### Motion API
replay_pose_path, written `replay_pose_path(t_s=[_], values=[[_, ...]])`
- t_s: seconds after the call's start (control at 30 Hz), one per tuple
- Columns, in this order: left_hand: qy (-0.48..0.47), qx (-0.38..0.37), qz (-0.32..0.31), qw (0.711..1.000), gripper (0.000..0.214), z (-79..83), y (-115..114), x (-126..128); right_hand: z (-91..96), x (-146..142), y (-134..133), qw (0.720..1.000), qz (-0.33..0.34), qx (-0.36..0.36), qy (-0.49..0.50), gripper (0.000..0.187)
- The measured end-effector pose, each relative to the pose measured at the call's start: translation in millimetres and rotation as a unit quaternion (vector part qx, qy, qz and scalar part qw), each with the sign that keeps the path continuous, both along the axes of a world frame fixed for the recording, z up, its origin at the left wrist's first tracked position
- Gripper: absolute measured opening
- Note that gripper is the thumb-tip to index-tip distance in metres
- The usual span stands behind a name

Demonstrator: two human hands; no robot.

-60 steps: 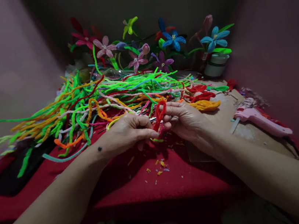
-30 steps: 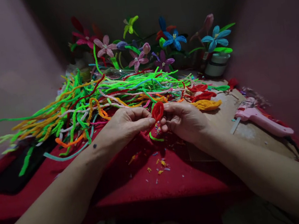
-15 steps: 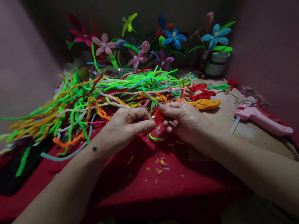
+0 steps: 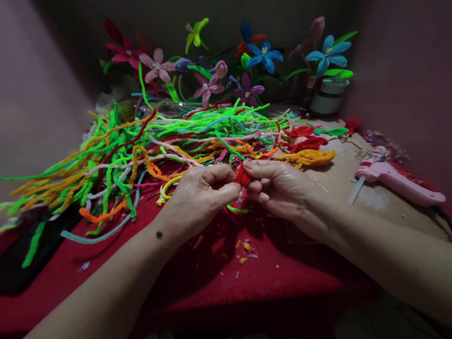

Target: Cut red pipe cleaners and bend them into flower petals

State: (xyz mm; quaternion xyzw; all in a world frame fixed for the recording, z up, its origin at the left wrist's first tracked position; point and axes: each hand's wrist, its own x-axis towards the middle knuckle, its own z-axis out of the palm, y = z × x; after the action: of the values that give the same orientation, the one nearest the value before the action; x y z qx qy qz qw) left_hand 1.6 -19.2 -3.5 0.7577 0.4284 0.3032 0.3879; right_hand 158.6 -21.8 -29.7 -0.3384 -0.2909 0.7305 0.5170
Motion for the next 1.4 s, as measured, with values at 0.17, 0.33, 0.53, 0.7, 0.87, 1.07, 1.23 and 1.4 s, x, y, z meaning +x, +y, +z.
replay_pose_path(t_s=[0.17, 0.33, 0.53, 0.7, 0.87, 1.07, 1.23, 1.4], values=[[0.0, -0.071, -0.016, 0.997, 0.015, 4.2, 0.2, -2.6, 2.6, 0.9, -0.3, 0.991, -0.042, 0.077, -0.104, 0.018], [0.007, -0.148, -0.036, 0.988, 0.017, 4.2, 3.6, -3.2, 2.8, -4.1, -4.2, 0.966, -0.122, 0.139, -0.179, 0.018], [-0.058, -0.148, -0.028, 0.987, 0.021, 0.8, 4.7, -7.7, -1.2, -3.9, -0.8, 0.986, -0.035, 0.115, -0.119, 0.021], [-0.127, -0.196, -0.056, 0.971, 0.011, -4.0, 9.0, -12.2, -0.2, -0.7, -0.6, 0.989, 0.01, 0.104, -0.104, 0.021], [-0.188, -0.228, -0.051, 0.954, 0.017, -4.0, 10.9, -10.4, 3.1, 1.2, 2.4, 0.997, -0.008, 0.054, -0.052, 0.015], [-0.212, -0.231, -0.016, 0.949, 0.016, -8.9, 11.1, -7.6, 1.7, -1.2, 3.4, 0.999, -0.012, 0.031, -0.035, 0.013], [-0.265, -0.281, 0.014, 0.922, 0.016, -19.8, 14.1, -4.4, -0.9, -2.0, 2.5, 0.998, -0.012, 0.05, -0.027, 0.015], [-0.314, -0.301, 0.016, 0.9, 0.01, -21.7, 13.7, -0.6, -1.4, -2.8, 2.3, 0.999, -0.013, 0.026, 0.019, 0.009]])
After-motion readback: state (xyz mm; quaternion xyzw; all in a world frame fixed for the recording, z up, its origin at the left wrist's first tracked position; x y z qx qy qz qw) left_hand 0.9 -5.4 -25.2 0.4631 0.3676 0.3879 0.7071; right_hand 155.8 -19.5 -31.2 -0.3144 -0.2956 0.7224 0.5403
